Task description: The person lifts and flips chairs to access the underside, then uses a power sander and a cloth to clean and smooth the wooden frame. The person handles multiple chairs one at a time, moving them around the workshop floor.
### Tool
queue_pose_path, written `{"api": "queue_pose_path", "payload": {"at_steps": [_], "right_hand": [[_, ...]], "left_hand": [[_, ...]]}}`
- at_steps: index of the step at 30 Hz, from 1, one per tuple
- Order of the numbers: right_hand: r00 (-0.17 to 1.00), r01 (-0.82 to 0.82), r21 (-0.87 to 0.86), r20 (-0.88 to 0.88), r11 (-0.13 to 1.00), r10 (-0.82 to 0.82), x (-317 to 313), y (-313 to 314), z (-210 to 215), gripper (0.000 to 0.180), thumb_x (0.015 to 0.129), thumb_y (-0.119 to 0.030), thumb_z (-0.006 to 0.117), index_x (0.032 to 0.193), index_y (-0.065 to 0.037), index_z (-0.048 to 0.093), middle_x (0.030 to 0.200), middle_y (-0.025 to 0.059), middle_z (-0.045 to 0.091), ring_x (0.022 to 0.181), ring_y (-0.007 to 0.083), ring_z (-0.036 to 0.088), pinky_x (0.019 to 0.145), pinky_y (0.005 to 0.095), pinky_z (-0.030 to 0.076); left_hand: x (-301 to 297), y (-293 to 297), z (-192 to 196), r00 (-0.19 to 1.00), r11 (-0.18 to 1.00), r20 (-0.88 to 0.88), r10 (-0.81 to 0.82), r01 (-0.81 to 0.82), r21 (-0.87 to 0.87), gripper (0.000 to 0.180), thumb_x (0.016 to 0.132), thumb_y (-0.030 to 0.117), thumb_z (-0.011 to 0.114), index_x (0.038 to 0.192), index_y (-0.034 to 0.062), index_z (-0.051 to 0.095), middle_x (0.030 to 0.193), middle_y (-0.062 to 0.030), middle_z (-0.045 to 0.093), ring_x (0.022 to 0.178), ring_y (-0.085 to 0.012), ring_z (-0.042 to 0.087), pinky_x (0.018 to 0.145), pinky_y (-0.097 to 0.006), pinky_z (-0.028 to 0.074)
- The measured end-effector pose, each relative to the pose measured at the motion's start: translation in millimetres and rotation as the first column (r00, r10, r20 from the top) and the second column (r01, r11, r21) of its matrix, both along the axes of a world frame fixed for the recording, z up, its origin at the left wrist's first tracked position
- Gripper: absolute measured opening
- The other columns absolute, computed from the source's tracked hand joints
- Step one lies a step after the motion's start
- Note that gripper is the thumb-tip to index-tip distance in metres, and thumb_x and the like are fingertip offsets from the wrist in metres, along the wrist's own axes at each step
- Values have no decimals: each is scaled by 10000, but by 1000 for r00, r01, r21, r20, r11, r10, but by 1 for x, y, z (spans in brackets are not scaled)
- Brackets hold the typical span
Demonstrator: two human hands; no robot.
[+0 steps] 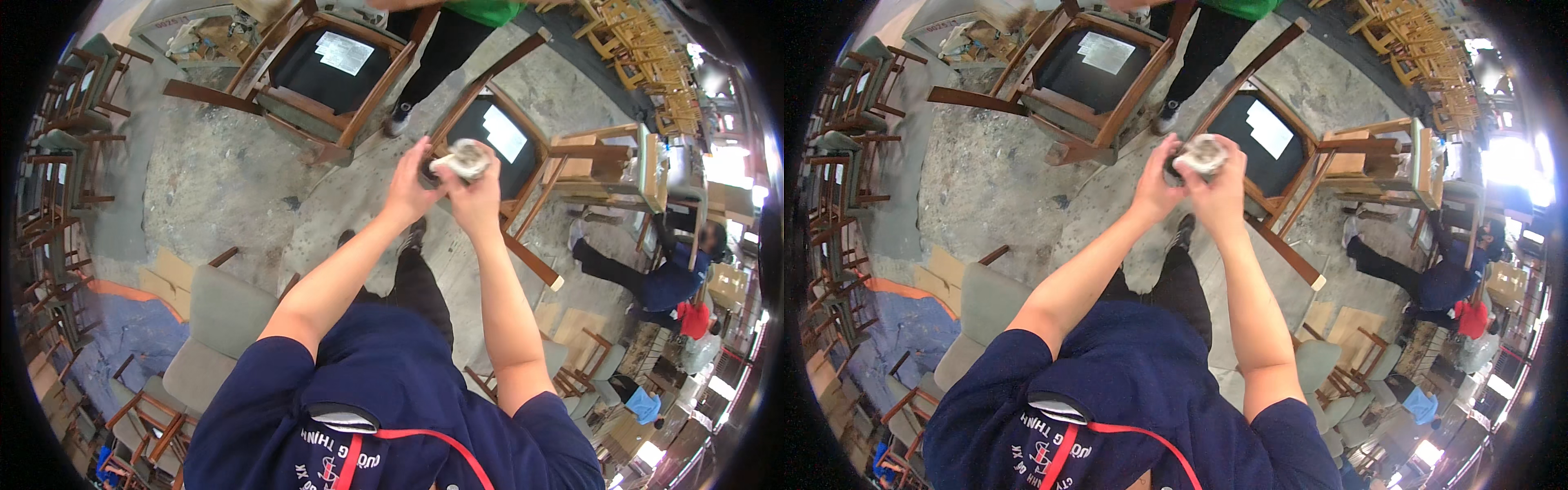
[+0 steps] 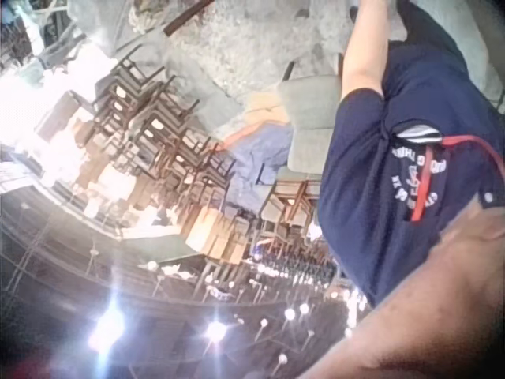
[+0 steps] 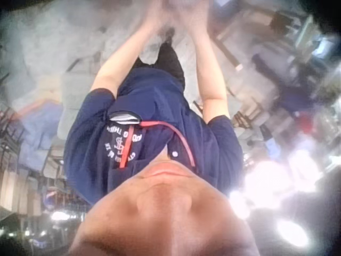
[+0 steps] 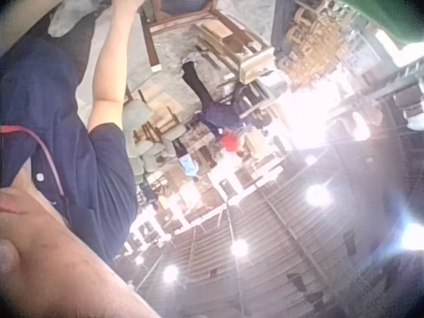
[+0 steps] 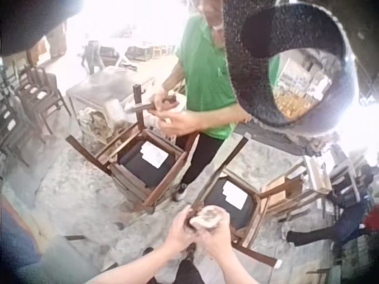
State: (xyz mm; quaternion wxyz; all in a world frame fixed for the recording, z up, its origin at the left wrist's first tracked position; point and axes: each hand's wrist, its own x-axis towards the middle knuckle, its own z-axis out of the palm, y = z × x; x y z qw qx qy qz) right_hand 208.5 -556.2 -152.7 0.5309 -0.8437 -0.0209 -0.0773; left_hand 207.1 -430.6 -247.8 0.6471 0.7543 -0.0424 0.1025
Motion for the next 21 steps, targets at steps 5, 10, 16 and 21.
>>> {"api": "queue_pose_path", "payload": {"at_steps": [5, 10, 16, 21], "right_hand": [[997, -37, 11, 69, 999, 36, 0, 5, 9, 592, 925, -41, 861, 1418, 2, 536, 1346, 158, 617, 1136, 206, 696, 997, 340, 578], [977, 196, 59, -91, 979, -191, 0, 0, 7, 572, 917, -61, 858, 1413, -34, 575, 1362, 160, 621, 1227, 262, 619, 1120, 390, 492], [999, 38, -20, 4, 999, -38, -13, 18, 3, 634, 880, -52, 892, 1426, -38, 570, 1287, 137, 610, 1205, 237, 628, 1086, 374, 507], [990, 70, -25, 121, 997, -67, -18, 6, 7, 568, 858, -89, 911, 1353, -24, 639, 1312, 121, 622, 1248, 283, 591, 1080, 392, 494]], "left_hand": [[22, 4, 2, 991, 988, -41, -127, 123, -98, 573, 796, 122, 911, 1321, 72, 688, 1219, -147, 745, 1140, -341, 711, 1017, -435, 574], [21, 4, 6, 964, 974, -146, -222, 226, 12, 450, 815, 121, 906, 1198, 54, 680, 1136, -153, 726, 1069, -354, 719, 959, -417, 581], [20, 13, -17, 990, 989, 0, -139, 139, -55, 375, 790, 100, 909, 1080, 88, 672, 1046, -131, 726, 1047, -346, 701, 933, -441, 576], [23, 8, -11, 978, 983, -110, -180, 176, -42, 365, 798, 83, 893, 1083, 101, 666, 1063, -121, 720, 1079, -346, 691, 958, -437, 565]]}}
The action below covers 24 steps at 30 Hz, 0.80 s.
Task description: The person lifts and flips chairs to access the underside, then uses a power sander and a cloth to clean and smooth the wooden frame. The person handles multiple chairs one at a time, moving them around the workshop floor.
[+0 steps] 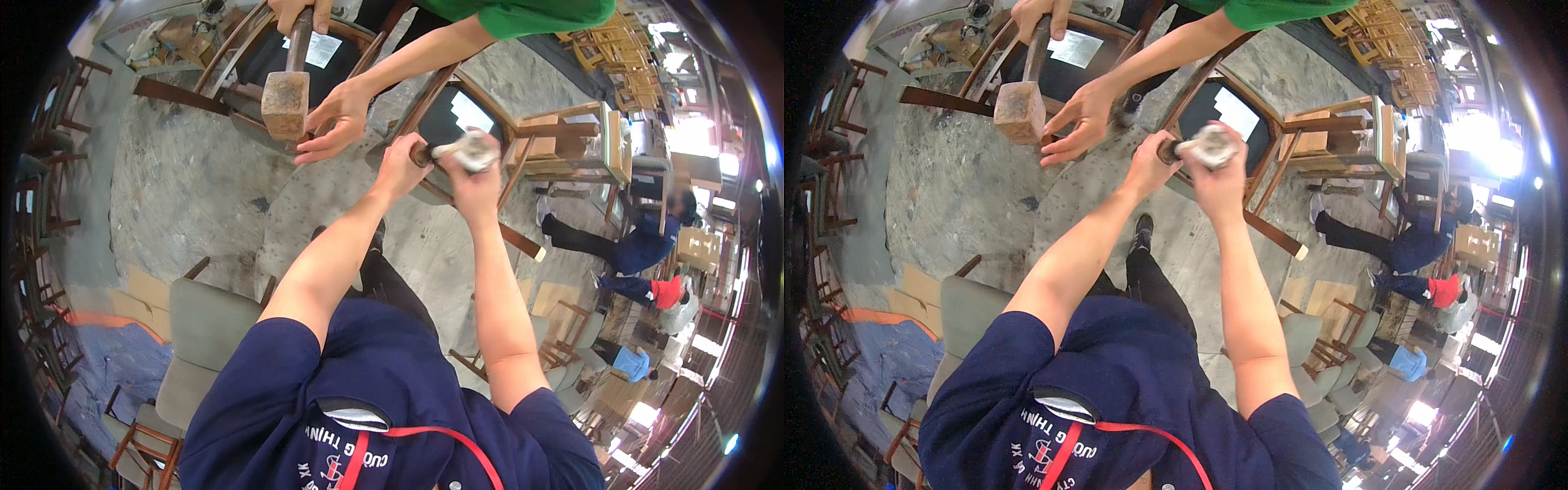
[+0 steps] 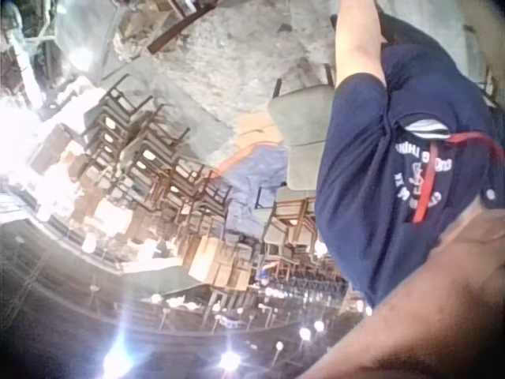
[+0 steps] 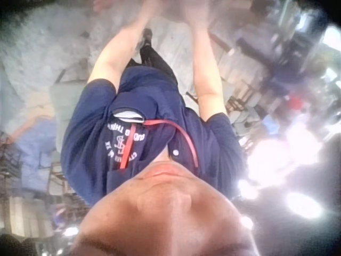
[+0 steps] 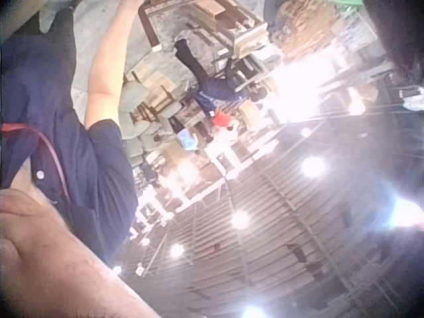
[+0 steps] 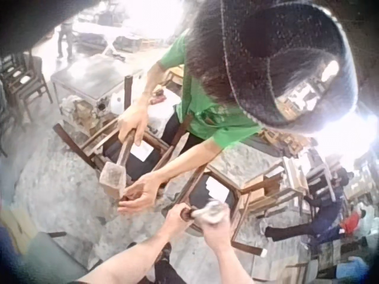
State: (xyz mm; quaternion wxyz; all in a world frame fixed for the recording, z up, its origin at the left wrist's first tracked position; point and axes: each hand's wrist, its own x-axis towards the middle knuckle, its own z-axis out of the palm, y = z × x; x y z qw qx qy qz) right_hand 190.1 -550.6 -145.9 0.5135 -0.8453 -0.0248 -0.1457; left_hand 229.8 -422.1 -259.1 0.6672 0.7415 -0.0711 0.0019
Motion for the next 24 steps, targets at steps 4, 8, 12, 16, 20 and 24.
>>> {"api": "queue_pose_path", "payload": {"at_steps": [4, 8, 12, 16, 20, 24], "right_hand": [[994, 112, -196, 14, 974, -112, -3, -17, 2, 500, 848, -115, 909, 1288, -22, 688, 1330, 133, 616, 1274, 315, 573, 1107, 425, 480], [1000, 15, -99, 12, 995, -14, 3, 2, 8, 399, 837, -130, 891, 1189, -22, 738, 1352, 151, 615, 1330, 351, 544, 1127, 459, 466], [997, 80, -372, 39, 925, -71, 7, 7, 15, 349, 879, -188, 850, 1175, -28, 760, 1401, 162, 608, 1338, 370, 533, 1139, 478, 462], [1000, -2, 26, 26, 1000, 1, 5, 0, -1, 683, 778, -131, 929, 1354, -29, 576, 1293, 169, 628, 1187, 391, 619, 1076, 470, 506], [970, 223, -189, 138, 956, -199, -4, -20, -3, 553, 853, -196, 915, 1310, -45, 642, 1281, 154, 664, 1205, 355, 617, 1075, 458, 512], [898, 374, 524, 3, 765, -441, -63, -110, -9, 381, 928, -124, 894, 1238, -34, 693, 1159, 67, 728, 1102, 207, 709, 975, 371, 583]], "left_hand": [[-4, -8, 6, 999, 999, -50, -22, 23, 30, 374, 811, 71, 873, 1112, 102, 654, 1068, -122, 702, 1111, -344, 679, 972, -437, 553], [-1, 2, -1, 997, 999, 67, 30, -31, 22, 381, 795, 72, 882, 1096, 96, 649, 1066, -129, 702, 1065, -361, 684, 952, -447, 563], [-2, 0, -4, 1000, 999, -25, -15, 16, 42, 360, 864, 113, 833, 1177, 71, 661, 1111, -131, 711, 1034, -305, 694, 925, -418, 558], [-4, -18, -4, 998, 967, 45, -41, 51, -251, 310, 859, 71, 815, 1139, 77, 681, 1121, -137, 735, 1052, -298, 718, 943, -398, 557], [4, -13, -16, 999, 999, -24, -22, 23, 33, 363, 906, 130, 806, 1237, 37, 691, 1209, -129, 752, 1137, -273, 724, 1012, -386, 547], [-21, -54, -17, 903, 958, -383, 193, -90, 271, 617, 896, 265, 837, 1397, -34, 640, 1377, -220, 714, 1263, -355, 690, 1082, -426, 524]]}}
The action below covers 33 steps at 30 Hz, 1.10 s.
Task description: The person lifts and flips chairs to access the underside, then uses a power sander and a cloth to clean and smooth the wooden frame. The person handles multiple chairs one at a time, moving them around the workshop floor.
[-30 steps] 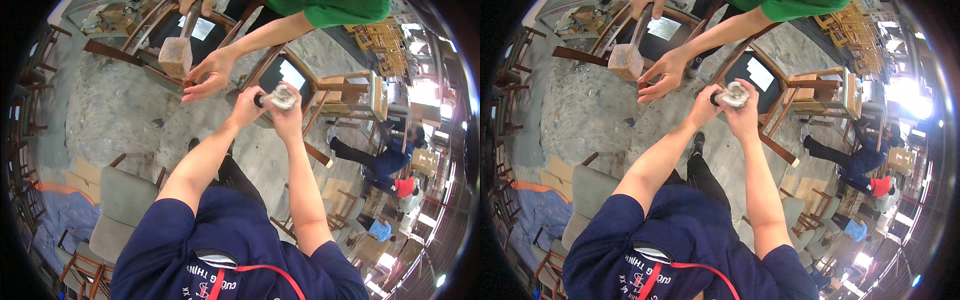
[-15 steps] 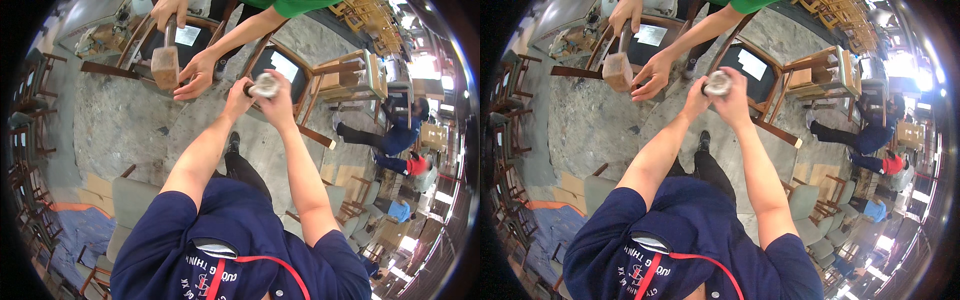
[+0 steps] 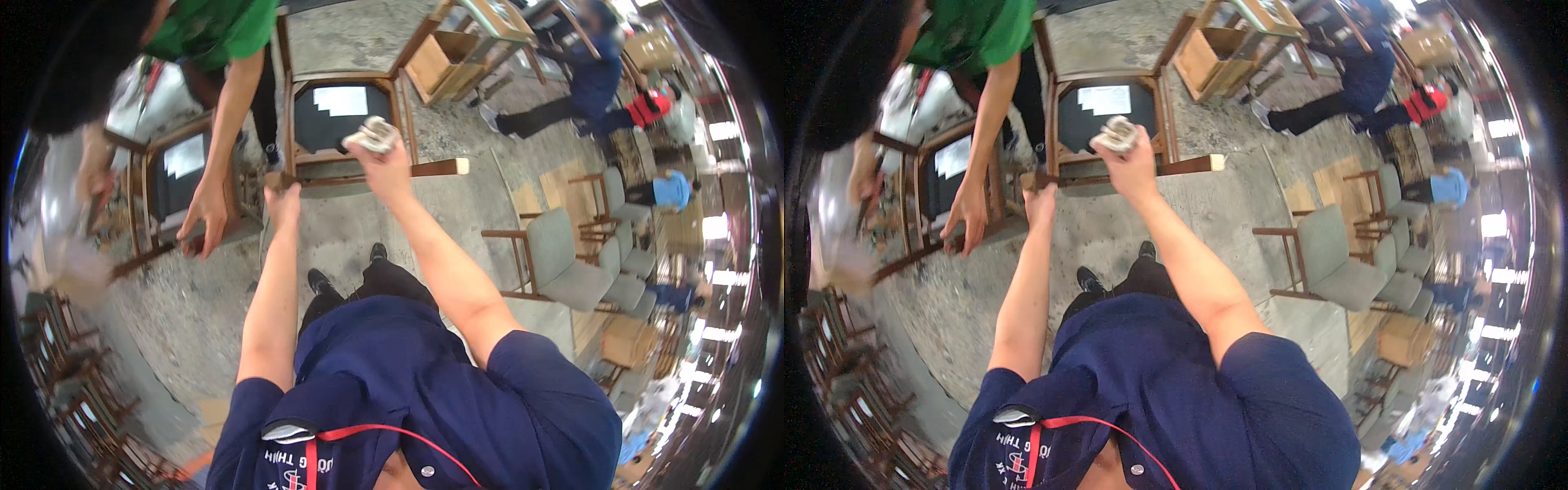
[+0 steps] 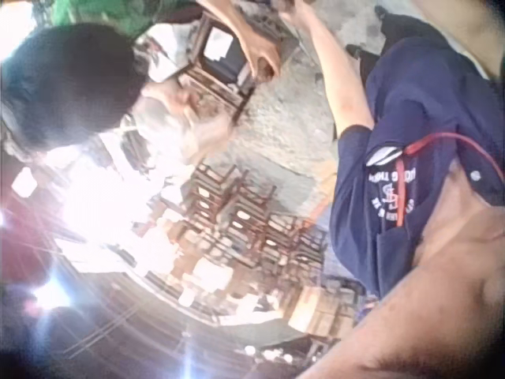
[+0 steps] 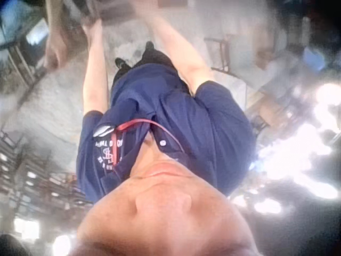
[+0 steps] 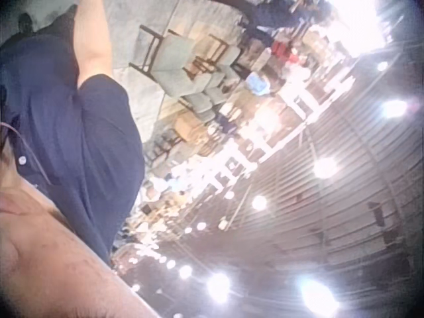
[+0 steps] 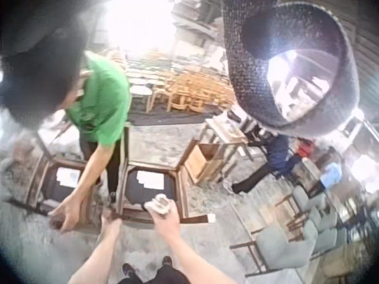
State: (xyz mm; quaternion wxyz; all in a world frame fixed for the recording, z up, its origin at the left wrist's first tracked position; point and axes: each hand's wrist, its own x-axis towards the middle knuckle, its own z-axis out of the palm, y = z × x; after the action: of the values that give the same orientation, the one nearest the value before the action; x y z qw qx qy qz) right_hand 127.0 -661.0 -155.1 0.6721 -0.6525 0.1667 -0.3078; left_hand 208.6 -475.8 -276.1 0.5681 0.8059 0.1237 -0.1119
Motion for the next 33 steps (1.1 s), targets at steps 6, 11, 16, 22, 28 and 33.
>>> {"api": "queue_pose_path", "payload": {"at_steps": [6, 11, 16, 22, 28, 33], "right_hand": [[960, 266, 68, -110, 962, -258, -143, -140, 29, 284, 1052, -98, 737, 1330, -65, 691, 1074, 10, 758, 836, 68, 648, 717, 250, 518], [942, 298, 21, -167, 954, -290, -178, -178, 18, 258, 1049, -107, 745, 1295, -46, 696, 1061, 15, 755, 844, 72, 655, 742, 268, 528], [928, 193, -124, -300, 973, -223, -149, -188, 0, 228, 1018, -120, 791, 1206, -2, 738, 1095, 58, 802, 971, 137, 739, 862, 323, 578], [928, 115, -243, -321, 963, -192, -148, -213, 8, 202, 979, -134, 833, 1103, 5, 756, 1046, 61, 810, 967, 144, 750, 863, 347, 586], [931, 162, -228, -288, 960, -226, -148, -240, -4, 307, 951, -69, 851, 1199, 7, 686, 1114, 76, 770, 1057, 149, 727, 931, 337, 581], [953, 139, -233, -234, 962, -194, -147, -207, -11, 237, 958, -66, 840, 1155, -27, 713, 1161, 67, 764, 1073, 162, 724, 954, 330, 570]], "left_hand": [[-50, -82, -16, 809, 845, -248, -533, 525, -105, 762, 857, 356, 875, 1465, -25, 620, 1479, -246, 672, 1367, -354, 645, 1160, -429, 491], [-111, -226, 35, 590, 651, 346, -729, 754, 87, 738, 852, 240, 906, 1498, 45, 607, 1568, -186, 596, 1428, -329, 593, 1201, -421, 465], [-106, -287, 53, 516, 549, 287, -807, 834, 45, 663, 774, 209, 929, 1376, 91, 679, 1402, -154, 700, 1304, -357, 662, 1110, -442, 530], [-103, -289, 43, 521, 568, 246, -817, 801, 190, 545, 778, 184, 916, 1290, 136, 737, 1219, -144, 755, 1157, -340, 730, 1006, -445, 582], [-105, -299, 60, 424, 481, 258, -868, 847, 227, 454, 819, 275, 879, 1240, 158, 754, 1196, -122, 766, 1190, -334, 707, 999, -462, 579], [-98, -292, 63, 405, 441, 176, -897, 849, 292, 428, 829, 288, 871, 1233, 186, 772, 1216, -75, 773, 1208, -312, 705, 999, -470, 585]]}}
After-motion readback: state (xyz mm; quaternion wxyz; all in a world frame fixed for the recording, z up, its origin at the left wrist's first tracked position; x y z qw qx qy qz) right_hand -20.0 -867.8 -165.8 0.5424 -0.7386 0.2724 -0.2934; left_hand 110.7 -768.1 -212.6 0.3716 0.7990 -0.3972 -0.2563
